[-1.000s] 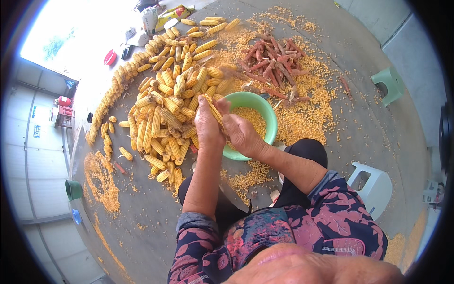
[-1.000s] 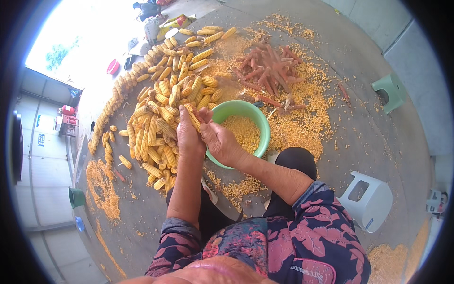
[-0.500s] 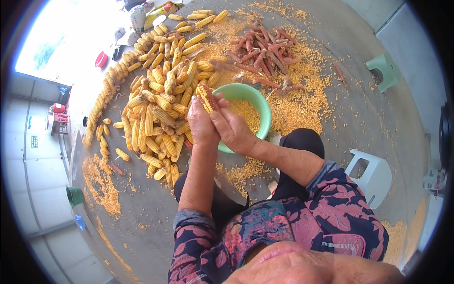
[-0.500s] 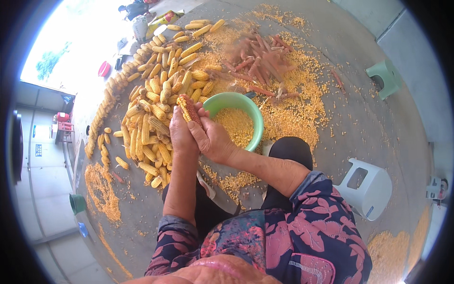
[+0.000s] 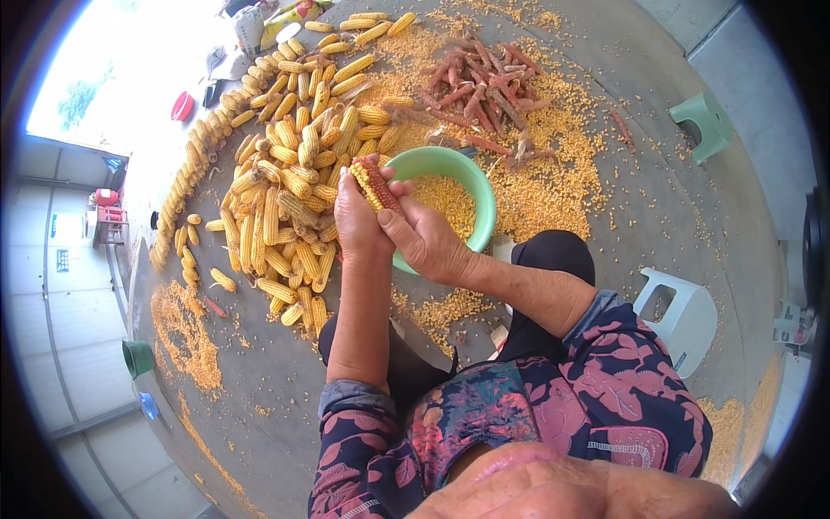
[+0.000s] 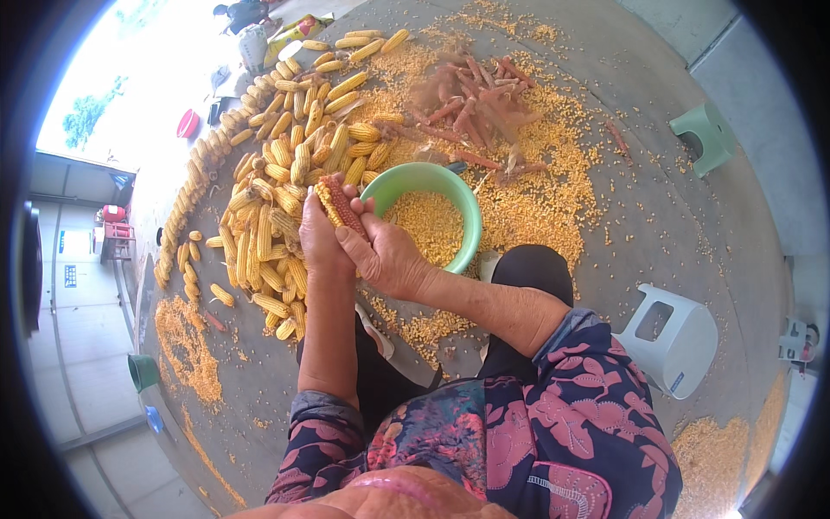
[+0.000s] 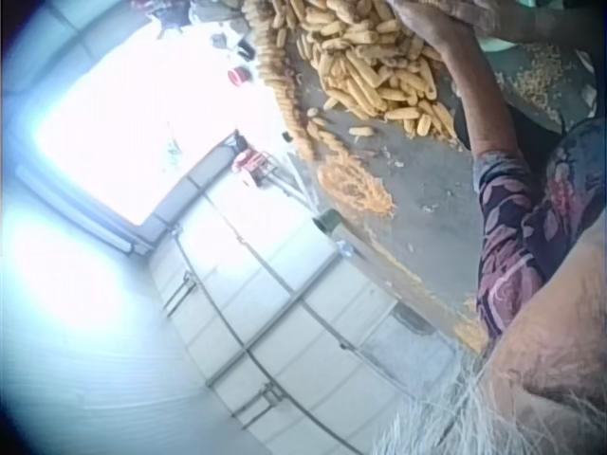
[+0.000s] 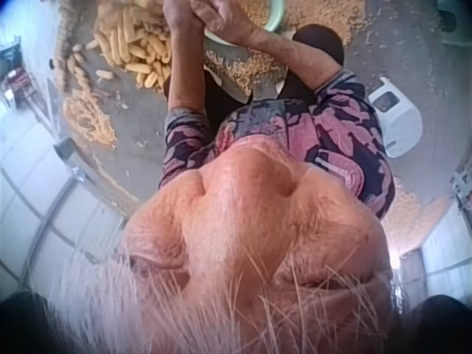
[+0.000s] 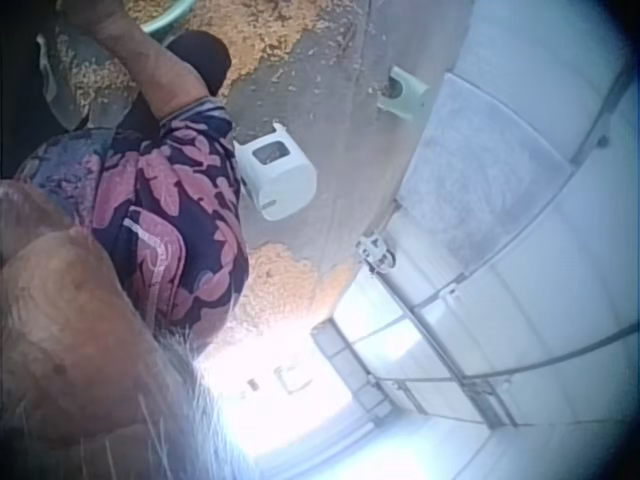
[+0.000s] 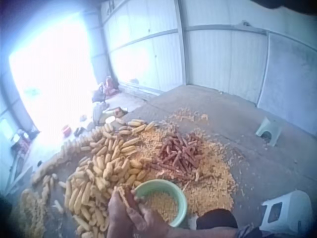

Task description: The person sits on a low stool and shucks dried corn cobs by hand, removing kernels into a green bowl. The person handles multiple cobs one at a time, rubbing them to separate the kernels, and discards the empty cobs to the side.

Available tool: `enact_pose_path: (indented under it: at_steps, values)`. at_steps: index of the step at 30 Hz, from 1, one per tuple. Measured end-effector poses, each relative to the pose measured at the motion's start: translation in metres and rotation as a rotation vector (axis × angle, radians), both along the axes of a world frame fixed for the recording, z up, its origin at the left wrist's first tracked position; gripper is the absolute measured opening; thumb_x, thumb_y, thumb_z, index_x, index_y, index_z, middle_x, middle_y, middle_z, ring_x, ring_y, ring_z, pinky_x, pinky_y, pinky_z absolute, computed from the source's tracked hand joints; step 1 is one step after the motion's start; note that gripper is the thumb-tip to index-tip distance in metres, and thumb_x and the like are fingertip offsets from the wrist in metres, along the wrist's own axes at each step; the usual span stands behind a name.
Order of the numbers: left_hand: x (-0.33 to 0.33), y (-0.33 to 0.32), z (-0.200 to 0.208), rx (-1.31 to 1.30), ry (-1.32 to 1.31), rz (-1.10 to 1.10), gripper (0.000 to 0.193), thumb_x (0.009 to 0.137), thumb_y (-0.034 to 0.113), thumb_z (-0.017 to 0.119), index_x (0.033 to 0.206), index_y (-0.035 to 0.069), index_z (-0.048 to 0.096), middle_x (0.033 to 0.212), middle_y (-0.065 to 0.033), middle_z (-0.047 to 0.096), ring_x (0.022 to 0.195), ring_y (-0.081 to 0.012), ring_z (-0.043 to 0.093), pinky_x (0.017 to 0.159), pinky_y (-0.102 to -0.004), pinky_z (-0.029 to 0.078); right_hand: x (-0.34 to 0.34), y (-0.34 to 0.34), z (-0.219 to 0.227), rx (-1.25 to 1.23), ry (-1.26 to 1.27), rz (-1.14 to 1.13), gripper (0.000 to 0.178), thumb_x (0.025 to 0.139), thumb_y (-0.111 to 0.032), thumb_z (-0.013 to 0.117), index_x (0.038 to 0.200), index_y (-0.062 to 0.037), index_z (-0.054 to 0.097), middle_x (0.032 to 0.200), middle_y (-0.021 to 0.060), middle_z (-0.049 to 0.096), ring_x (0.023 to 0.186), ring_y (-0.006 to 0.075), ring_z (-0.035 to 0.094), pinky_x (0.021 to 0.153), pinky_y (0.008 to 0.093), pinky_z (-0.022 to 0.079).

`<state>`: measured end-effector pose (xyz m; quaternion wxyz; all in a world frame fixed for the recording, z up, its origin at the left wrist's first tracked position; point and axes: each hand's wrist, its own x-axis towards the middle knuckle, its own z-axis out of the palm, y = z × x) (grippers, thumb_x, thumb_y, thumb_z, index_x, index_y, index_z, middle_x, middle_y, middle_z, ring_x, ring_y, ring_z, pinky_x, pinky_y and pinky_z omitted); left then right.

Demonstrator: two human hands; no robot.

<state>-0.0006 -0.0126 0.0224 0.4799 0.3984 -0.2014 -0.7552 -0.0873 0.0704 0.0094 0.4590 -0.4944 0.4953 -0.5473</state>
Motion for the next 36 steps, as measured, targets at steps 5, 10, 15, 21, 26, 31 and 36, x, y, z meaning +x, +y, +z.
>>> enact_pose_path:
  at_steps: [5,10,15,21,26,31,36]
  values:
    - [0.004,-0.002,0.005,0.028,0.106,-0.022,0.048,0.107,0.047,0.038,0.110,0.004,0.057,0.084,-0.0076,0.060,0.064,-0.0174,0.059,0.073,-0.0423,0.060,0.000,-0.001,0.002,0.007,-0.014,0.016,0.058,0.103,-0.043,0.051,0.132,0.0073,0.054,0.104,0.0235,0.070,0.102,0.0340,0.070,0.089,0.0386,0.054]
    - [0.007,-0.005,-0.005,0.035,0.210,-0.089,0.047,0.107,0.046,0.038,0.108,0.003,0.057,0.081,-0.0060,0.057,0.065,-0.0173,0.058,0.073,-0.0420,0.060,0.001,-0.001,-0.003,-0.015,-0.014,-0.013,0.058,0.103,-0.043,0.052,0.130,0.0077,0.054,0.101,0.0235,0.071,0.100,0.0338,0.071,0.087,0.0385,0.054]
    - [0.007,-0.005,-0.010,0.017,0.212,-0.073,0.043,0.107,0.037,0.032,0.109,0.002,0.057,0.084,-0.0072,0.058,0.066,-0.0187,0.058,0.074,-0.0425,0.060,0.001,0.000,-0.006,-0.025,0.026,-0.018,0.057,0.103,-0.042,0.053,0.130,0.0079,0.054,0.099,0.0238,0.071,0.099,0.0334,0.071,0.085,0.0384,0.054]
    - [-0.001,0.000,-0.005,0.038,0.073,-0.005,0.042,0.105,0.031,0.029,0.114,0.001,0.056,0.097,-0.0143,0.066,0.078,-0.0242,0.064,0.080,-0.0443,0.059,-0.007,0.000,0.006,0.126,-0.106,0.111,0.058,0.108,-0.043,0.044,0.142,0.0047,0.046,0.116,0.0099,0.062,0.105,0.0136,0.059,0.094,0.0284,0.047]
    - [-0.012,0.009,-0.009,-0.003,-0.040,-0.110,0.052,0.108,0.048,0.038,0.117,0.000,0.056,0.101,-0.0161,0.067,0.090,-0.0255,0.066,0.085,-0.0409,0.056,-0.009,-0.013,-0.008,0.064,-0.259,0.011,0.053,0.109,-0.045,0.040,0.129,0.0024,0.056,0.107,0.0054,0.061,0.092,0.0095,0.058,0.082,0.0242,0.048]
    - [-0.015,0.016,-0.007,-0.187,-0.113,-0.186,0.055,0.107,0.049,0.041,0.118,-0.001,0.058,0.098,-0.0149,0.067,0.089,-0.0234,0.066,0.082,-0.0372,0.056,-0.015,-0.010,0.003,0.119,-0.432,0.023,0.050,0.110,-0.040,0.041,0.114,0.0048,0.063,0.101,0.0057,0.064,0.095,0.0102,0.058,0.086,0.0269,0.049]
    - [-0.014,0.016,-0.006,-0.216,-0.154,-0.185,0.048,0.107,0.039,0.038,0.113,-0.003,0.061,0.096,-0.0161,0.068,0.086,-0.0243,0.067,0.081,-0.0376,0.056,-0.014,-0.009,0.004,0.136,-0.422,0.024,0.048,0.110,-0.039,0.042,0.116,0.0048,0.062,0.098,0.0042,0.063,0.093,0.0089,0.057,0.084,0.0258,0.049]
